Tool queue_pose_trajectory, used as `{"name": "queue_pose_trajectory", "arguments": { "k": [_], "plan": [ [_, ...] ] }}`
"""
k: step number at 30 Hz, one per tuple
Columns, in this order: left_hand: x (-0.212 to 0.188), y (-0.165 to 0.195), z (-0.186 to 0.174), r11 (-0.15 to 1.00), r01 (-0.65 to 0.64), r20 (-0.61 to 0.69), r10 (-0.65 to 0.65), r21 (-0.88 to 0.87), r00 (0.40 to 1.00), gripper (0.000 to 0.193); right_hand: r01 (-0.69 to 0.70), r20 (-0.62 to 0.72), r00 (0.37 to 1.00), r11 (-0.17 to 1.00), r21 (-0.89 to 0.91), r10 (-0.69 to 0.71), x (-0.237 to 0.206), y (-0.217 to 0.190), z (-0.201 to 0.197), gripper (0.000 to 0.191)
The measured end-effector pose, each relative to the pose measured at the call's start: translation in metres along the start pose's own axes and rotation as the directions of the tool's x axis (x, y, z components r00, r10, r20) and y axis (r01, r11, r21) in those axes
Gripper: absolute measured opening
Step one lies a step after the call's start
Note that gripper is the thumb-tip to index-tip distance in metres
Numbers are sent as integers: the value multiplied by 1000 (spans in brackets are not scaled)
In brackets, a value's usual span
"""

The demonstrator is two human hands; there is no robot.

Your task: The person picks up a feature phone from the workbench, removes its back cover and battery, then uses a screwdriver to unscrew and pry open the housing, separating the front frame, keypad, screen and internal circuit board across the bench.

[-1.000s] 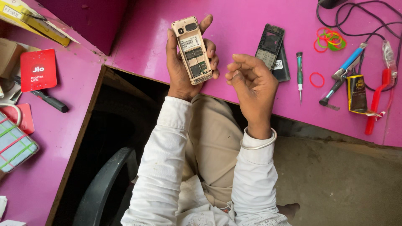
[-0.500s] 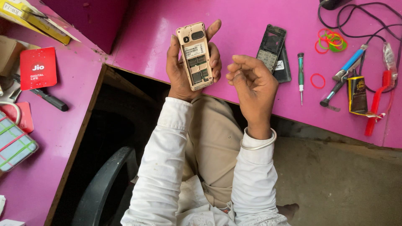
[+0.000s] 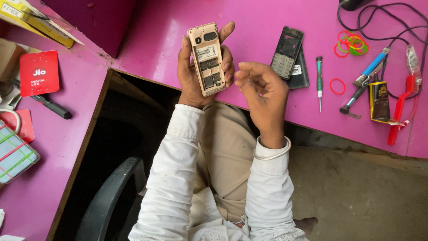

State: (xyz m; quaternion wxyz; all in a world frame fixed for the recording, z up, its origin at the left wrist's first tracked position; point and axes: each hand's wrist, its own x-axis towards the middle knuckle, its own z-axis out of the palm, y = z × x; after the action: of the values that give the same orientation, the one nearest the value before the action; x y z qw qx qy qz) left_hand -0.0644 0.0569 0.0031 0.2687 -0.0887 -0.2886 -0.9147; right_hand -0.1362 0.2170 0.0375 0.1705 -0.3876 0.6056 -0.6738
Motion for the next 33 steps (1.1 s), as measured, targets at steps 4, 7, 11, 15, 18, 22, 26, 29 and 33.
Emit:
{"name": "queue_pose_trajectory", "arguments": {
  "k": [4, 7, 11, 15, 18, 22, 26, 29, 33],
  "plan": [
    [7, -7, -4, 981, -26, -205, 66, 192, 977, 74, -18, 67, 997, 998, -54, 22, 0, 4, 1, 26],
    [12, -14, -3, 934, 22, -354, 113, 356, 929, 53, -104, 118, 987, 994, -31, 107, 4, 12, 3, 28],
    [14, -16, 1, 920, 24, -324, 113, 391, 939, 47, -220, 53, 976, 951, 219, 213, 10, 27, 0, 27],
    [12, -13, 6, 910, 104, -220, -15, 402, 976, 36, -217, 27, 973, 857, 468, 231, 11, 35, -12, 27],
    [11, -10, 9, 878, 154, -228, -52, 453, 972, 28, -217, 46, 973, 823, 526, 227, 11, 38, -17, 28],
    [8, -9, 12, 874, 172, -233, -70, 454, 970, 26, -249, 68, 964, 789, 562, 256, 9, 40, -22, 28],
    [7, -8, 10, 895, 164, -209, -82, 414, 974, 25, -187, 27, 978, 825, 533, 205, 8, 41, -20, 36],
    [6, -9, 8, 901, 151, -191, -78, 406, 978, 25, -193, 16, 974, 794, 577, 226, 8, 41, -20, 41],
    [6, -10, 7, 907, 153, -184, -86, 392, 979, 27, -189, 8, 974, 794, 577, 225, 10, 40, -19, 41]
  ]
}}
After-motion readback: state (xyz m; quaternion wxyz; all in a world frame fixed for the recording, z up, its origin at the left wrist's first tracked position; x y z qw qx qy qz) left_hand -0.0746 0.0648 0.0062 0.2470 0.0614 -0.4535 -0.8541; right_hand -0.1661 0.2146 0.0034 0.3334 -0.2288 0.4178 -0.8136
